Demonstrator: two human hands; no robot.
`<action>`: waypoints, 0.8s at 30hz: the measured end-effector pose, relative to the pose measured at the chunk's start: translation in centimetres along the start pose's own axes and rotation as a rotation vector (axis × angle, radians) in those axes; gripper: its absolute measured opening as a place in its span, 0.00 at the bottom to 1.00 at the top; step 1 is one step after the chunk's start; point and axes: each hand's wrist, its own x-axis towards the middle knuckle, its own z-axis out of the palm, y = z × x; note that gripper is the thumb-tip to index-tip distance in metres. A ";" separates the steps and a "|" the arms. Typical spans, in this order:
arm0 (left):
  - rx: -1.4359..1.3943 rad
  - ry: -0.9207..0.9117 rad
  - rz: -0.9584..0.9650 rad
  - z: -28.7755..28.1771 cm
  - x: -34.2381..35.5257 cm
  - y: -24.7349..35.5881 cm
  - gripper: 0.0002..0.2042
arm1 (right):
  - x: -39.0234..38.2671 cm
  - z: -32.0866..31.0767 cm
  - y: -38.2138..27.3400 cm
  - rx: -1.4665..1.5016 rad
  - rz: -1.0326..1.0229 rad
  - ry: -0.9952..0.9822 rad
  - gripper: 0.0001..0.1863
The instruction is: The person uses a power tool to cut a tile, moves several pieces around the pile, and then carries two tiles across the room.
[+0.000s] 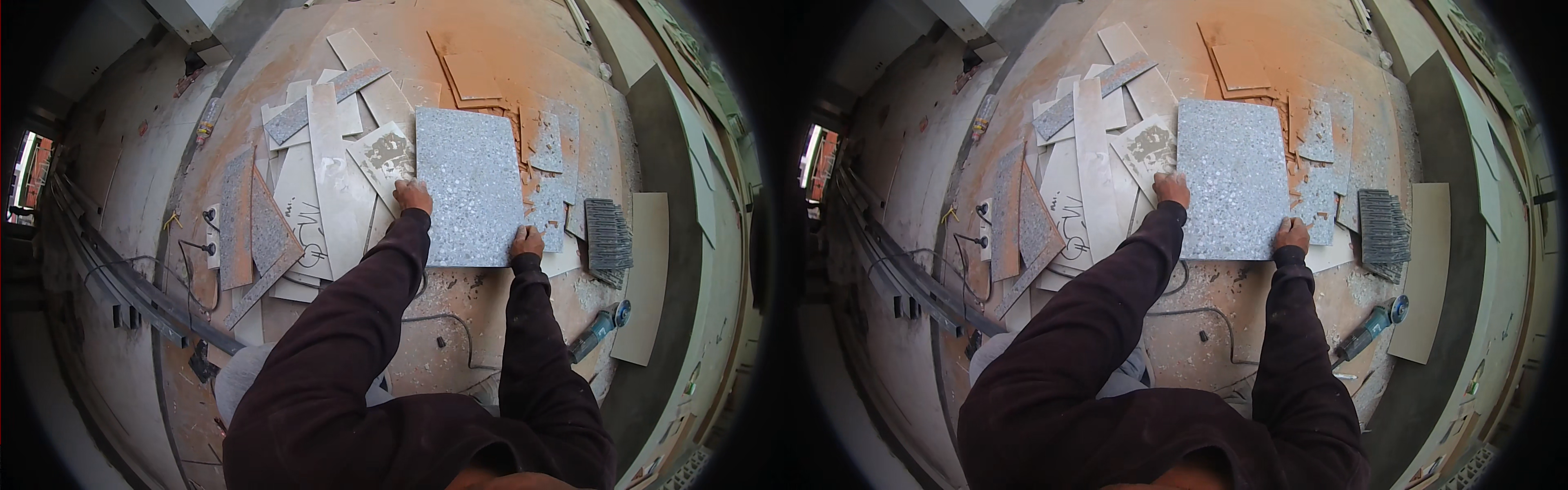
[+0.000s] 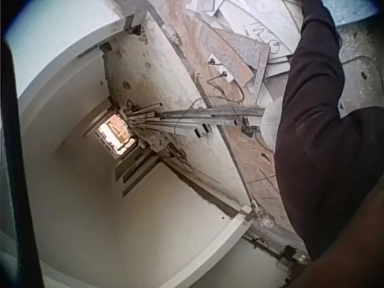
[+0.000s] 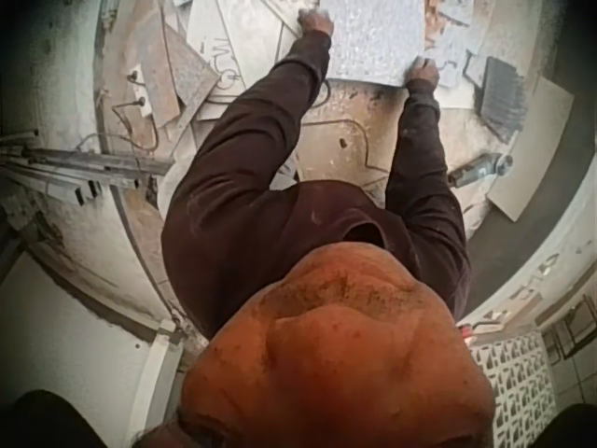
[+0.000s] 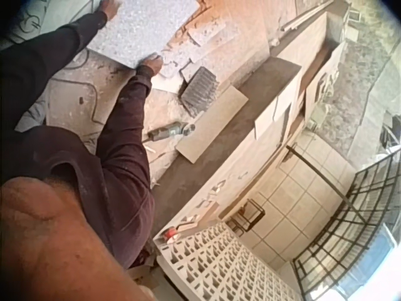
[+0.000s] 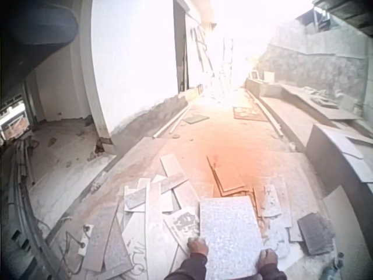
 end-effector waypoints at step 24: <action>-0.359 -0.161 0.009 0.3 -1.2 0.3 0.23 | -2.6 2.0 5.1 0.248 0.001 0.116 0.18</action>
